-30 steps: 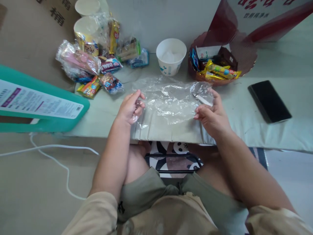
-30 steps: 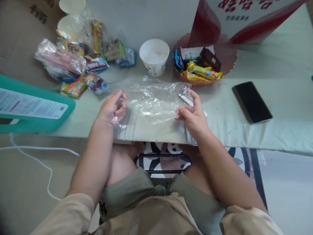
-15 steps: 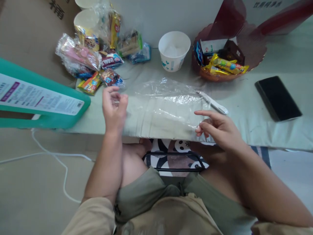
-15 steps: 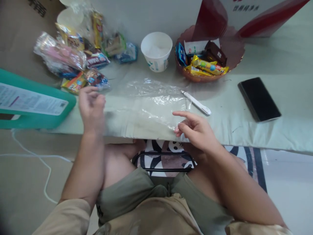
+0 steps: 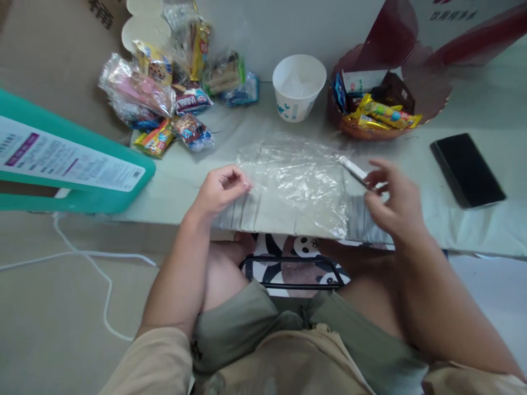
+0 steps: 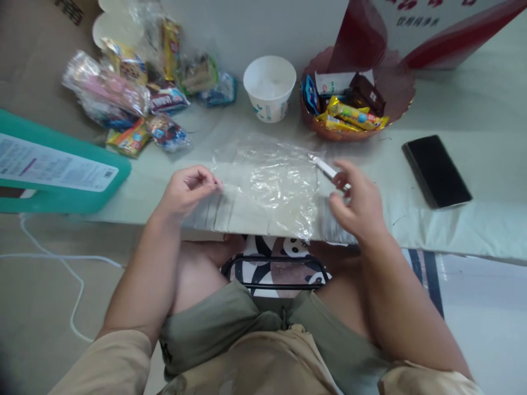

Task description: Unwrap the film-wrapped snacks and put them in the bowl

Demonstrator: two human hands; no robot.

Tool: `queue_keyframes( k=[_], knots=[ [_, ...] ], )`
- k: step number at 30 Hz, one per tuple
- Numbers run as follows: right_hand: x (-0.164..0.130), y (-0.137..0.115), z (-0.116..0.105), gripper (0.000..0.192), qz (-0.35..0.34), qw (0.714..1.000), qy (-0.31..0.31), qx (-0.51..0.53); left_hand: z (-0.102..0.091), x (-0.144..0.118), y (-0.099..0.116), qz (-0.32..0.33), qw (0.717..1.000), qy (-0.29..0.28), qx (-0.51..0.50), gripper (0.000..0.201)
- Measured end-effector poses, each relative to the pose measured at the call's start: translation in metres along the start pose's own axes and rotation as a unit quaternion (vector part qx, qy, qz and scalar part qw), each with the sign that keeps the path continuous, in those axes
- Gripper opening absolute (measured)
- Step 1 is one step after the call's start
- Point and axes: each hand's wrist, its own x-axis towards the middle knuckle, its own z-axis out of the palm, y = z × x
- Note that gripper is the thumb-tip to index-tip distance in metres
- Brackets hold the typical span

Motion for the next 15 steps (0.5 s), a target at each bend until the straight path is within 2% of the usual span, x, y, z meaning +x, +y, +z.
queue_keyframes(
  k=[2, 4, 5, 7, 8, 9, 11, 13, 15],
  knots=[
    [0.002, 0.005, 0.008, 0.054, -0.096, 0.994, -0.037, -0.037, 0.001, 0.002, 0.005, -0.037, 0.994, 0.013, -0.1, 0.032],
    [0.005, 0.0, 0.019, 0.055, -0.164, 0.984, -0.067, -0.033, 0.002, 0.004, 0.011, -0.078, 0.985, 0.019, -0.155, 0.031],
    [0.006, -0.006, 0.024, 0.053, -0.178, 0.982, -0.064, -0.019, 0.003, 0.005, 0.013, -0.096, 0.982, 0.016, -0.164, 0.031],
    [0.009, -0.019, 0.032, 0.036, -0.171, 0.984, -0.038, 0.028, 0.006, 0.007, 0.016, -0.12, 0.98, 0.009, -0.159, 0.028],
    [0.011, -0.026, 0.034, 0.025, -0.148, 0.987, -0.03, 0.059, 0.007, 0.008, 0.016, -0.126, 0.98, 0.013, -0.151, 0.027],
    [0.013, -0.032, 0.034, 0.022, -0.108, 0.99, -0.029, 0.091, 0.009, 0.01, 0.016, -0.129, 0.981, 0.028, -0.142, 0.025],
    [0.018, -0.04, 0.034, 0.033, 0.018, 0.987, -0.024, 0.157, 0.012, 0.015, 0.015, -0.126, 0.982, 0.077, -0.12, 0.021],
    [0.023, -0.042, 0.034, 0.038, 0.159, 0.962, -0.017, 0.22, 0.014, 0.02, 0.012, -0.13, 0.979, 0.129, -0.088, 0.017],
    [0.027, -0.041, 0.034, 0.034, 0.248, 0.934, -0.021, 0.256, 0.016, 0.027, 0.01, -0.137, 0.978, 0.148, -0.052, 0.014]
  ],
)
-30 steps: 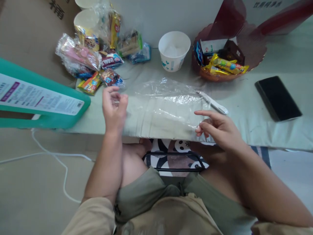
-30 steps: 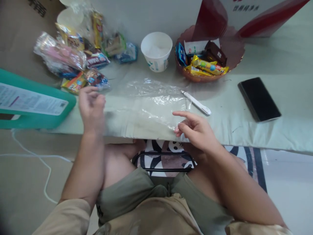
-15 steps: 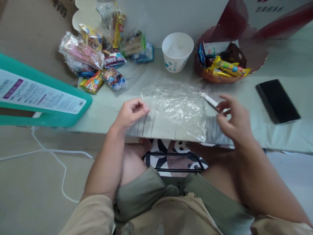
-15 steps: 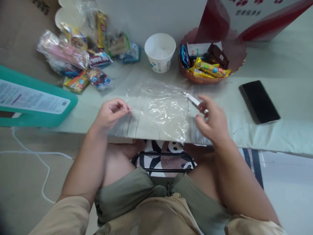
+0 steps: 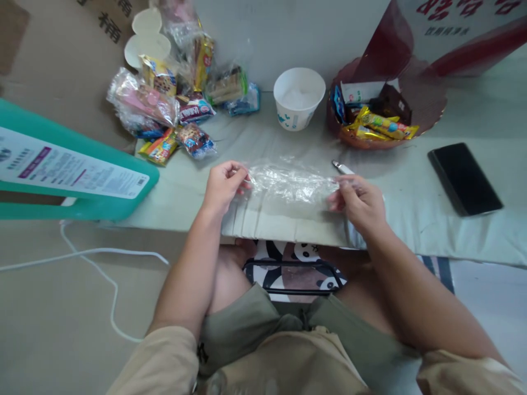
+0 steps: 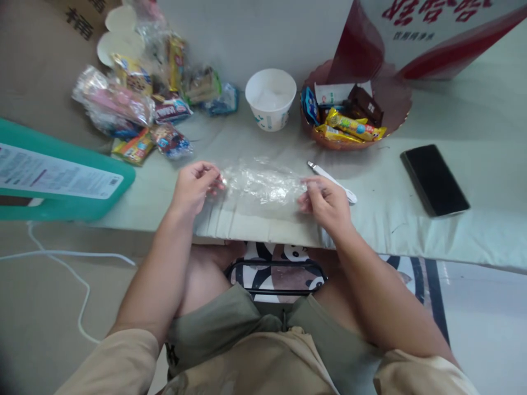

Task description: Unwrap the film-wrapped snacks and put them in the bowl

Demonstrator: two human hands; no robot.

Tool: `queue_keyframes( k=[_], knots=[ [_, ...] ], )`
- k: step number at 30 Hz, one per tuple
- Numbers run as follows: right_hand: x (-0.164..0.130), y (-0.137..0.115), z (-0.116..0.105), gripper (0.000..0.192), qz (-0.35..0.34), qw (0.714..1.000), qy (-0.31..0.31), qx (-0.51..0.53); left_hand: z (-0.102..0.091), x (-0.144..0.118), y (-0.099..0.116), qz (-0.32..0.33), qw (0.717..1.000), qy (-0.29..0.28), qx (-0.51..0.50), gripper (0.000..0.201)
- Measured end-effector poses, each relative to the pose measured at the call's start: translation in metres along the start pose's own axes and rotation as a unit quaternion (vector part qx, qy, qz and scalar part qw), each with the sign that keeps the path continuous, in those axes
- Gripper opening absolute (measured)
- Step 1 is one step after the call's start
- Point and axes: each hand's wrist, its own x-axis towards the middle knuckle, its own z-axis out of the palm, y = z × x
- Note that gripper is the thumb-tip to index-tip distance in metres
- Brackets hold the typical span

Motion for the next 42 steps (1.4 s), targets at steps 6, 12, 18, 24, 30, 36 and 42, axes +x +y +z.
queue_keyframes(
  k=[6, 12, 18, 24, 30, 36, 42],
  knots=[
    [-0.002, -0.001, -0.007, 0.059, 0.017, 0.992, 0.028, -0.125, 0.004, 0.015, -0.008, 0.082, 0.989, 0.019, 0.124, 0.011],
    [-0.002, -0.003, -0.015, 0.062, 0.02, 0.974, 0.05, -0.222, 0.01, 0.027, -0.018, 0.208, 0.933, 0.028, 0.293, 0.013],
    [-0.002, 0.013, -0.021, 0.076, -0.065, 0.965, 0.074, -0.243, 0.016, 0.03, -0.016, 0.22, 0.929, -0.064, 0.291, 0.007],
    [-0.004, 0.021, -0.019, 0.082, -0.146, 0.945, 0.086, -0.281, 0.018, 0.023, -0.01, 0.156, 0.979, -0.059, 0.114, 0.011],
    [-0.005, 0.021, -0.017, 0.083, -0.151, 0.933, 0.089, -0.314, 0.016, 0.029, -0.01, 0.104, 0.994, -0.021, -0.017, 0.032],
    [-0.006, 0.01, -0.015, 0.069, -0.203, 0.892, 0.154, -0.373, 0.018, 0.02, -0.004, 0.078, 0.986, -0.085, 0.118, 0.047],
    [-0.013, -0.018, -0.009, 0.069, -0.161, 0.871, 0.21, -0.414, 0.016, 0.006, 0.008, 0.056, 0.984, -0.167, -0.015, 0.037]
  ],
)
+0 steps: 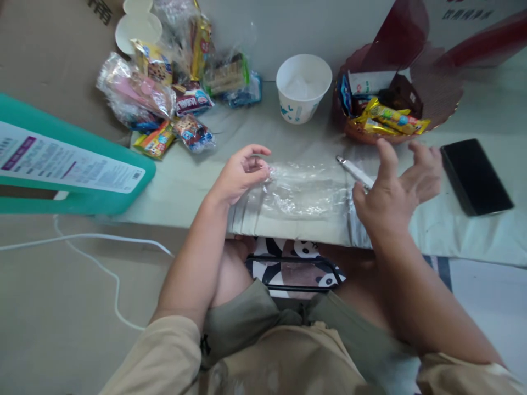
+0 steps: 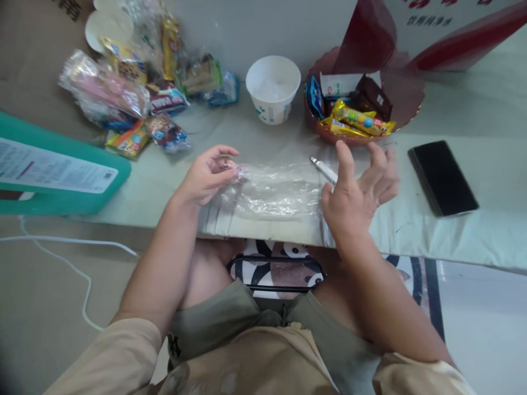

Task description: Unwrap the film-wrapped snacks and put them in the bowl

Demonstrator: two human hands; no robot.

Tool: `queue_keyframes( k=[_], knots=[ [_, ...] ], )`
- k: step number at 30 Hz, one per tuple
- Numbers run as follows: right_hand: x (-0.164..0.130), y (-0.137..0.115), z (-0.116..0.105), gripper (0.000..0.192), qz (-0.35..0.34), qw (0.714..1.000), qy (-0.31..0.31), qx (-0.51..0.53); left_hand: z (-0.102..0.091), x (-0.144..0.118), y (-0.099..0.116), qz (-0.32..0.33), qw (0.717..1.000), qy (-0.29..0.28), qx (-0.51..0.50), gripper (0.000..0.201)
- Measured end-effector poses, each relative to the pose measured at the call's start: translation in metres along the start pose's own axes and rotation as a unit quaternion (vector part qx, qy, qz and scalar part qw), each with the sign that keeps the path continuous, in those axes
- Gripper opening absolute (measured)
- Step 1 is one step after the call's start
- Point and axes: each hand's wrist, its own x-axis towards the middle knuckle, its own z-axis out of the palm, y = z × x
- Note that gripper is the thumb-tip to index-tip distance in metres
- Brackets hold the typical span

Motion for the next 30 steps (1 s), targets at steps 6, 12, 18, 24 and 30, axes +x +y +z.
queue_keyframes(
  k=[6, 12, 18, 24, 30],
  knots=[
    [0.016, -0.02, -0.011, 0.079, -0.136, 0.985, -0.087, 0.062, -0.005, -0.013, 0.01, -0.045, 0.99, -0.1, -0.088, 0.052],
    [0.03, -0.044, -0.007, 0.073, -0.236, 0.907, -0.305, 0.172, -0.006, -0.017, 0.014, -0.087, 0.965, -0.232, -0.091, 0.056],
    [0.032, -0.049, 0.009, 0.014, -0.145, 0.798, -0.467, 0.354, -0.015, -0.009, 0.015, -0.055, 0.979, -0.179, -0.075, 0.076],
    [0.028, -0.041, 0.034, 0.022, 0.16, 0.795, -0.305, 0.499, -0.002, 0.007, -0.001, -0.06, 0.97, -0.058, -0.229, 0.066],
    [0.024, -0.032, 0.048, 0.025, 0.22, 0.788, -0.284, 0.5, 0.04, 0.003, -0.002, -0.165, 0.981, -0.073, -0.071, 0.027]
  ],
)
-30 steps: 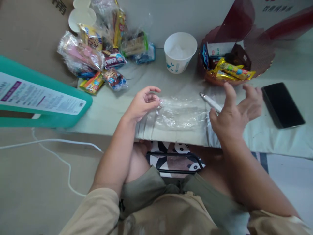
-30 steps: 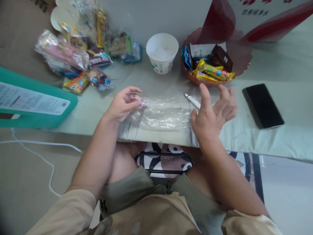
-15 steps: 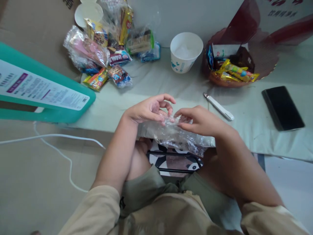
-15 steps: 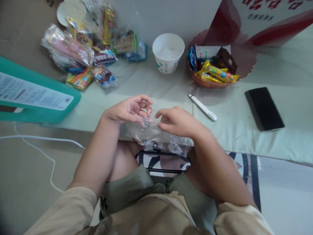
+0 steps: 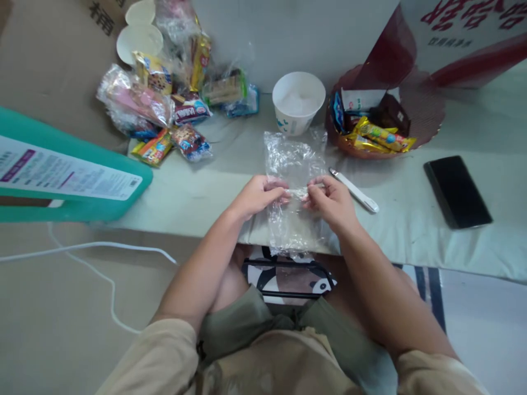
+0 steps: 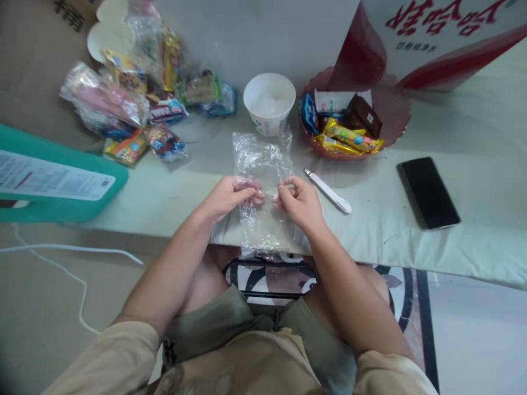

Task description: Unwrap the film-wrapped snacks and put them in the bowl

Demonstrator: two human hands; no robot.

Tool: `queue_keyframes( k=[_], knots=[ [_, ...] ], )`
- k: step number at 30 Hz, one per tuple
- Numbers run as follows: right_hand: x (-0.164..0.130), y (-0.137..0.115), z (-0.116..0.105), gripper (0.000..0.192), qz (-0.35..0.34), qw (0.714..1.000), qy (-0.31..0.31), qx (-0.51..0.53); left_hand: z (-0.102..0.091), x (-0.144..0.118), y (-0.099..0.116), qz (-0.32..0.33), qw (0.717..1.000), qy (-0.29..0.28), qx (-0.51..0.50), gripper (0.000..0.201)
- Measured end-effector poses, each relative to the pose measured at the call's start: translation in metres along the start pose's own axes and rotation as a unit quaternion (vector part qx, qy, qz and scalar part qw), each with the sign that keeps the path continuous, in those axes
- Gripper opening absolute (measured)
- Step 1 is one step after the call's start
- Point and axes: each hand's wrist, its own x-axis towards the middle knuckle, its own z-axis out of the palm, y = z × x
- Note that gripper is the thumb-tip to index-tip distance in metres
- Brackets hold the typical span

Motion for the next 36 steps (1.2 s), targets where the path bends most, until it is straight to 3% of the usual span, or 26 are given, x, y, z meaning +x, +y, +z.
queue_keyframes(
  k=[2, 5, 10, 13, 16, 18, 21, 23, 25, 27, 30, 33, 36],
  knots=[
    [0.0, 0.004, -0.004, 0.031, -0.029, 0.999, -0.035, -0.011, 0.005, 0.001, 0.002, -0.011, 0.998, 0.032, 0.047, 0.013],
    [0.002, 0.009, -0.009, 0.04, -0.065, 0.995, -0.067, -0.025, 0.004, 0.003, 0.005, -0.009, 0.998, -0.007, 0.069, 0.022],
    [0.006, 0.012, -0.011, 0.018, -0.136, 0.99, -0.021, -0.009, -0.01, 0.007, 0.001, 0.055, 0.996, -0.064, 0.004, 0.026],
    [0.009, 0.013, -0.013, 0.027, -0.214, 0.977, 0.006, -0.011, -0.017, 0.01, 0.0, 0.081, 0.992, -0.088, -0.041, 0.02],
    [0.012, 0.015, -0.017, 0.021, -0.268, 0.963, 0.018, -0.018, -0.025, 0.016, 0.002, 0.107, 0.989, -0.095, -0.044, 0.019],
    [0.014, 0.017, -0.019, 0.011, -0.28, 0.96, 0.013, -0.014, -0.03, 0.022, 0.003, 0.146, 0.986, -0.081, -0.024, 0.029],
    [0.017, 0.02, -0.021, 0.014, -0.253, 0.967, 0.0, 0.013, -0.036, 0.031, 0.001, 0.226, 0.972, 0.001, 0.063, 0.052],
    [0.02, 0.022, -0.02, 0.026, -0.203, 0.977, 0.004, 0.063, -0.037, 0.036, 0.0, 0.273, 0.949, 0.064, 0.143, 0.045],
    [0.023, 0.023, -0.019, 0.042, -0.146, 0.983, 0.02, 0.11, -0.038, 0.038, -0.002, 0.314, 0.924, 0.086, 0.201, 0.025],
    [0.025, 0.023, -0.016, 0.06, -0.116, 0.986, 0.031, 0.119, -0.037, 0.038, -0.003, 0.345, 0.909, 0.069, 0.225, 0.011],
    [0.025, 0.021, -0.011, 0.081, -0.114, 0.991, 0.019, 0.068, -0.038, 0.037, -0.005, 0.361, 0.909, 0.014, 0.207, 0.02],
    [0.021, 0.016, -0.008, 0.076, -0.103, 0.995, 0.007, 0.016, -0.04, 0.037, -0.009, 0.34, 0.933, -0.019, 0.117, 0.048],
    [0.019, 0.011, -0.006, 0.063, -0.113, 0.993, 0.018, 0.022, -0.04, 0.034, -0.009, 0.271, 0.961, -0.05, 0.004, 0.079]
  ],
)
